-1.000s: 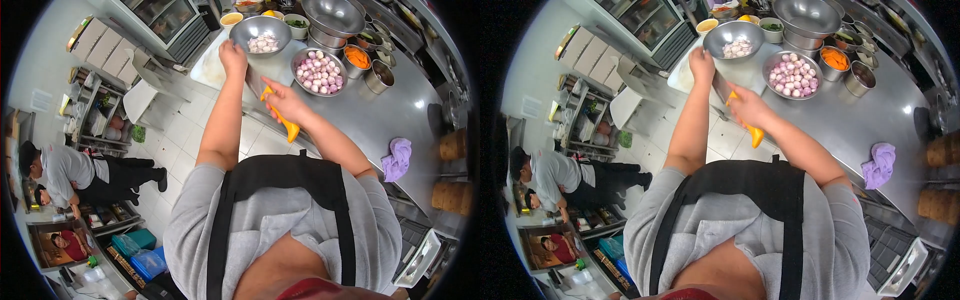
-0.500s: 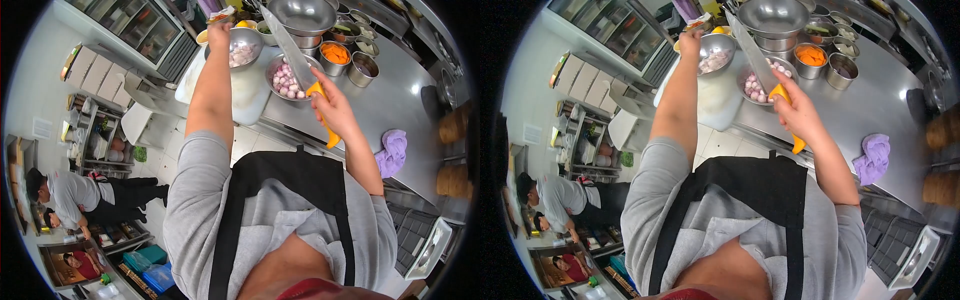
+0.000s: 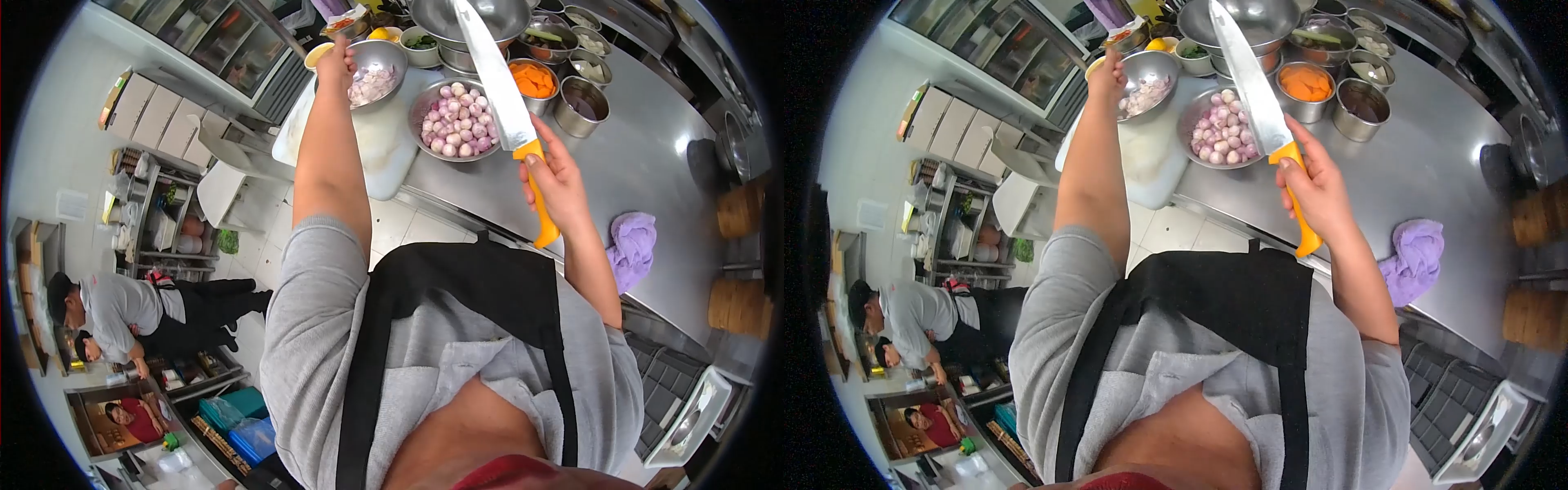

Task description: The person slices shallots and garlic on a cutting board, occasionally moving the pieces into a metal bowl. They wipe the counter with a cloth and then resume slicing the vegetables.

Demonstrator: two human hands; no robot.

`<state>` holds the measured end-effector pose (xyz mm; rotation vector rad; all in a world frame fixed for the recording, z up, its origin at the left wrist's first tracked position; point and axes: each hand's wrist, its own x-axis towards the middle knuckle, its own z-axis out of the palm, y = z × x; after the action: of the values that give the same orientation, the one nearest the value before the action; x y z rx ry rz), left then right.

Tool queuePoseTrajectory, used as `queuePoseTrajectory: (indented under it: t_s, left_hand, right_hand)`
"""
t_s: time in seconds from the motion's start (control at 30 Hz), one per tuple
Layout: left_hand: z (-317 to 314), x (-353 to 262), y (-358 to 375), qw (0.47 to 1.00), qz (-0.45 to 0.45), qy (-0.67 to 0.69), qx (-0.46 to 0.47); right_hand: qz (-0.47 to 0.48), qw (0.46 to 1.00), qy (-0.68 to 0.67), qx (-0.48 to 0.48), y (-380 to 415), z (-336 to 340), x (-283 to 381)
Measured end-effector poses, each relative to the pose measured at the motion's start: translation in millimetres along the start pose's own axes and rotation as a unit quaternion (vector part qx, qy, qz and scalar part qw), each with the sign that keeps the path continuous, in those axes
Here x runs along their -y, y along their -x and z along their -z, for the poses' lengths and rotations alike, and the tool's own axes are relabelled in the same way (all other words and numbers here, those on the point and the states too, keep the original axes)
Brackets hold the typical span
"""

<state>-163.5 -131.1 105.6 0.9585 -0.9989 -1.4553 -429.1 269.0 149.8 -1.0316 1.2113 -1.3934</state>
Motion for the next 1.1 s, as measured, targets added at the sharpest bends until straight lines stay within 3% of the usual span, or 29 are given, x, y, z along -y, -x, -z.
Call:
queuePoseTrajectory:
  t_s: [0.07,0.17,0.2,0.3,0.4,0.47,0.53,0.57,0.63,0.7,0.77,0.8,0.9,0.93,1.0,1.1]
  left_hand:
    - [-15.0,-20.8,26.3,0.997,0.023,-0.053,-0.052]
    - [-21.4,-32.3,45.8,0.993,0.033,-0.091,0.065]
    - [-24.8,-34.1,52.8,0.993,0.034,-0.091,0.062]
    - [-34.5,-41.3,74.9,0.980,0.004,0.163,0.113]
    - [-51.5,-42.2,85.5,0.978,-0.003,0.157,0.135]
    - [-70.1,-40.0,97.0,0.963,0.010,0.144,0.226]
    - [-92.8,-32.3,113.7,0.924,0.061,0.138,0.351]
    - [-104.0,-27.6,125.4,0.920,0.063,0.140,0.360]
    - [-134.7,-13.7,158.9,0.854,0.103,-0.071,0.505]
    - [-161.8,8.9,194.2,0.796,0.122,-0.251,0.537]
    - [-175.9,41.6,209.3,0.723,0.127,-0.338,0.589]
    - [-181.4,49.0,217.1,0.720,0.123,-0.339,0.593]
    - [-189.7,51.3,236.4,0.884,0.111,-0.187,0.414]
    - [-191.1,45.8,236.1,0.886,0.107,-0.183,0.411]
    - [-189.1,33.7,226.7,0.966,0.029,0.017,0.257]
    - [-169.0,14.4,216.0,0.962,-0.019,0.051,0.266]
  right_hand:
    - [-0.007,1.000,-0.012,-0.001,0.8,6.6,-1.3]
    - [-0.009,1.000,-0.014,0.001,5.5,16.4,-2.1]
    - [-0.011,1.000,-0.014,0.001,8.0,19.5,-2.1]
    - [-0.002,1.000,-0.023,0.011,11.0,29.6,-6.1]
    - [0.030,0.999,-0.021,-0.003,20.3,40.2,-8.7]
    - [0.052,0.998,-0.010,-0.031,27.3,53.0,-11.1]
    - [0.002,0.999,-0.045,-0.023,30.2,66.3,-16.8]
    - [0.005,0.998,-0.055,-0.027,33.4,70.7,-18.7]
    - [-0.004,0.998,-0.054,-0.032,41.3,79.3,-17.6]
    - [-0.016,0.997,-0.065,-0.037,50.9,85.7,-21.7]
    - [-0.022,0.997,-0.056,-0.050,63.4,86.1,-19.9]
    - [-0.032,0.997,-0.047,-0.058,69.1,85.0,-19.5]
    - [-0.046,0.996,-0.046,-0.066,81.2,75.9,-27.1]
    - [-0.045,0.996,-0.041,-0.063,83.7,70.9,-28.4]
    - [-0.056,0.997,-0.044,-0.018,83.6,59.8,-28.4]
    - [-0.084,0.996,-0.006,0.011,76.5,36.4,-25.9]
